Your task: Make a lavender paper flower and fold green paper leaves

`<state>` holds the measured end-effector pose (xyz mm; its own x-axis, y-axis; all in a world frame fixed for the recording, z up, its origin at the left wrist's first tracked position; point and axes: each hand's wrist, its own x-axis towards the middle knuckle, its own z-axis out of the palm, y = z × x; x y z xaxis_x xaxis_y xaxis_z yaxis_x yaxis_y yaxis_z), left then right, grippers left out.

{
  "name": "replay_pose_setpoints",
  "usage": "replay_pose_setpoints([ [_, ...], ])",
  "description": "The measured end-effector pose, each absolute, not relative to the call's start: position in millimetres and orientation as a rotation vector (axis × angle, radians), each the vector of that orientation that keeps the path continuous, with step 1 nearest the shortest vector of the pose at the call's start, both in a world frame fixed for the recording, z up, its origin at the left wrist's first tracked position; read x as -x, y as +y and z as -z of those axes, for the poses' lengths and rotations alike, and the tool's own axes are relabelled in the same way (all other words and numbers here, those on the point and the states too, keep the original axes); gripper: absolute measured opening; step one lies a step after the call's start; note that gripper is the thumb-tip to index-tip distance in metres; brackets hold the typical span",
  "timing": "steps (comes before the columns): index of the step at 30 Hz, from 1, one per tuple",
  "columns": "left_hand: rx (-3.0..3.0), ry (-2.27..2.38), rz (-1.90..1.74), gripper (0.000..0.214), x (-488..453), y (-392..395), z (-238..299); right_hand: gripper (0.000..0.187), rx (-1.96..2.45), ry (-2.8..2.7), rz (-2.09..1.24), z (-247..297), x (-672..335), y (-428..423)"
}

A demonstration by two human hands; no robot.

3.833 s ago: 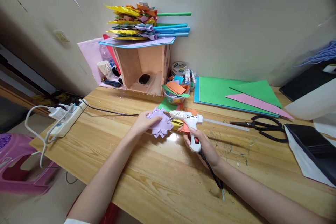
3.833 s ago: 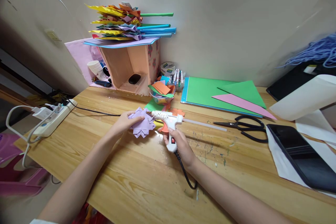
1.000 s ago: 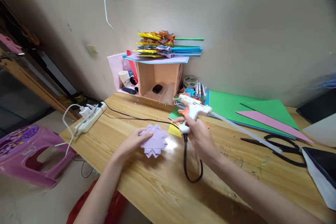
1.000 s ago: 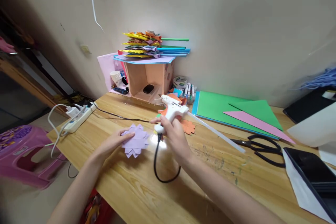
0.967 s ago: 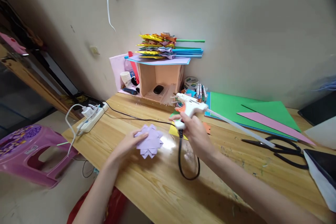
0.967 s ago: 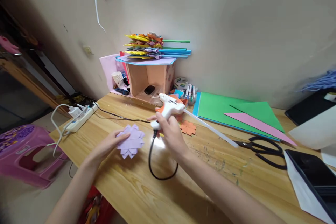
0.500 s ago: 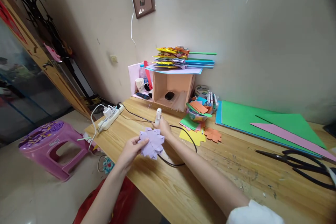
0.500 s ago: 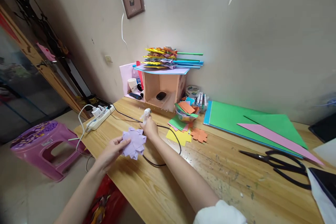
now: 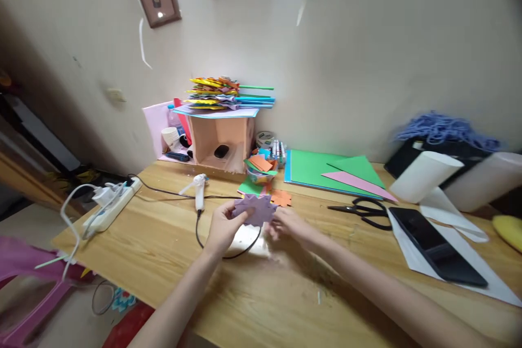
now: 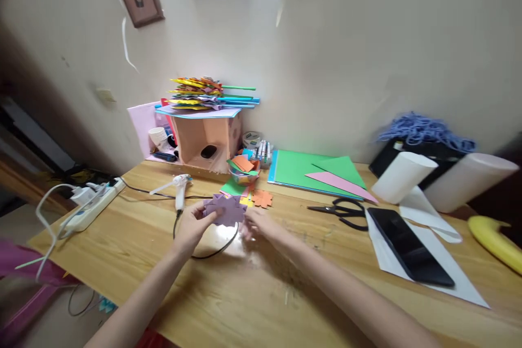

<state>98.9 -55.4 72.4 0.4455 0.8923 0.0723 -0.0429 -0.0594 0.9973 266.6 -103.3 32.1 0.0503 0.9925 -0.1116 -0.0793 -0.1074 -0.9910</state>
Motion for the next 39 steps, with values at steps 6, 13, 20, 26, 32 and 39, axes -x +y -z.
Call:
replay_pose_setpoints([
  [6,-2.108,0.285,-0.808,0.014,-178,-70,-73,0.049,1.084,-0.478,-1.626,-32,-353,-185],
  [13,-2.684,-0.047,-0.857,0.033,-217,-88,-46,0.025,1.14,-0.747,-1.307,-30,-371,-204],
  [20,-2.309,0.531,-0.848,0.031,-210,-80,-31,0.03,1.17,-0.743,-1.164,-9,-371,-199],
  [26,-1.668,0.681,-0.57,0.034,-214,-80,-24,0.031,1.231,-0.729,-1.095,-1,-368,-198],
  [32,-1.6,0.651,-0.421,0.033,-218,-88,-23,0.031,1.317,-0.833,-1.087,-4,-365,-202],
  [39,-1.702,0.655,-0.359,0.034,-216,-84,-25,0.029,1.351,-0.887,-1.036,0,-362,-202],
])
